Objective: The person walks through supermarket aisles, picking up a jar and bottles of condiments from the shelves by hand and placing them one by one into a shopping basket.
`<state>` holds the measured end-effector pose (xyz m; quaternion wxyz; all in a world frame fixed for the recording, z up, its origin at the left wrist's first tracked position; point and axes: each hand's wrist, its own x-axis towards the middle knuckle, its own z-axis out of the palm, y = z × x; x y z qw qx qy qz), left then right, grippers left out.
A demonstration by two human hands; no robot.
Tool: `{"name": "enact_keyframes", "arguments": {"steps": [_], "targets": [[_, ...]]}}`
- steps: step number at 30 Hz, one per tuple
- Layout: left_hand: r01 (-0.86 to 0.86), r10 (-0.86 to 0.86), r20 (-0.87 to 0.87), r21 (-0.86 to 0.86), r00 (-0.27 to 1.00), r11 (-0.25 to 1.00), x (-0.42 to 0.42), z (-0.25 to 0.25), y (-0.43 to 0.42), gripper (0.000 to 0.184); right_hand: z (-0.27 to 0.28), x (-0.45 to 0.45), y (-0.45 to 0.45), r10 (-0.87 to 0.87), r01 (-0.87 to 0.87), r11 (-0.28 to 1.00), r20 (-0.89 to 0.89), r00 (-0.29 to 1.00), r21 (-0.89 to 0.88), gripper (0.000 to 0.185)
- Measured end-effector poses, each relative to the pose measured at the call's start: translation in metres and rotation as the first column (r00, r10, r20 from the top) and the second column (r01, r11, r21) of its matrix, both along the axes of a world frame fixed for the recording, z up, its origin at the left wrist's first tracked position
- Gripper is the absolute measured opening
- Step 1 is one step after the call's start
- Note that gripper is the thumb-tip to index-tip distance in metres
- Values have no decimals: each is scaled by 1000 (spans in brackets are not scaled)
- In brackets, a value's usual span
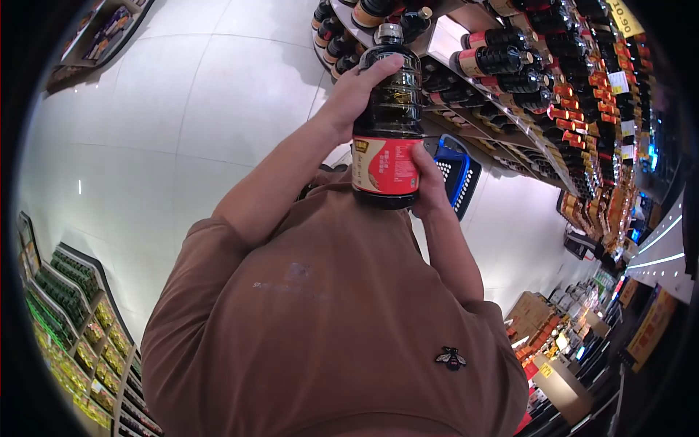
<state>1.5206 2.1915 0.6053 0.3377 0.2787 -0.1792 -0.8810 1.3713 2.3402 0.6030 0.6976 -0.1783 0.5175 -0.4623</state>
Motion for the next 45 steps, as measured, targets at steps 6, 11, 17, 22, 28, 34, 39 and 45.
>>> {"name": "enact_keyframes", "arguments": {"steps": [6, 11, 17, 22, 28, 34, 39, 45], "targets": [[65, -65, -38, 2, 997, 998, 7, -2, 2, 43, 14, 27, 1, -143, 140, 989, 58, 988, 52, 49], [110, -106, -95, 39, 990, 993, 5, -6, 6, 44, 18, 27, 2, -158, 161, 981, -35, 987, 110, 53], [106, -103, -96, 27, 990, 994, 5, -14, 8, 47, 24, 32, 4, -172, 181, 975, -79, 982, 129, 54], [100, -101, -174, -17, 980, 995, 12, -20, 13, 56, 15, 24, 9, -187, 190, 980, -51, 981, 63, 57], [107, -121, -222, -72, 968, 992, 11, -29, 12, 68, 13, 17, 12, -192, 183, 977, 75, 979, 114, 74], [226, -209, -629, -55, 748, 973, -3, -50, 16, 99, 16, 23, 10, -191, 134, 980, 543, 818, 144, 90], [207, -228, -758, -125, 612, 970, -13, -48, 20, 104, 11, 21, 8, -56, -5, 996, 684, 727, 86, 89], [194, -149, -727, -21, 671, 981, -9, -44, 20, 100, 8, 13, 2, -33, 20, 999, 663, 748, 26, 75]]}}
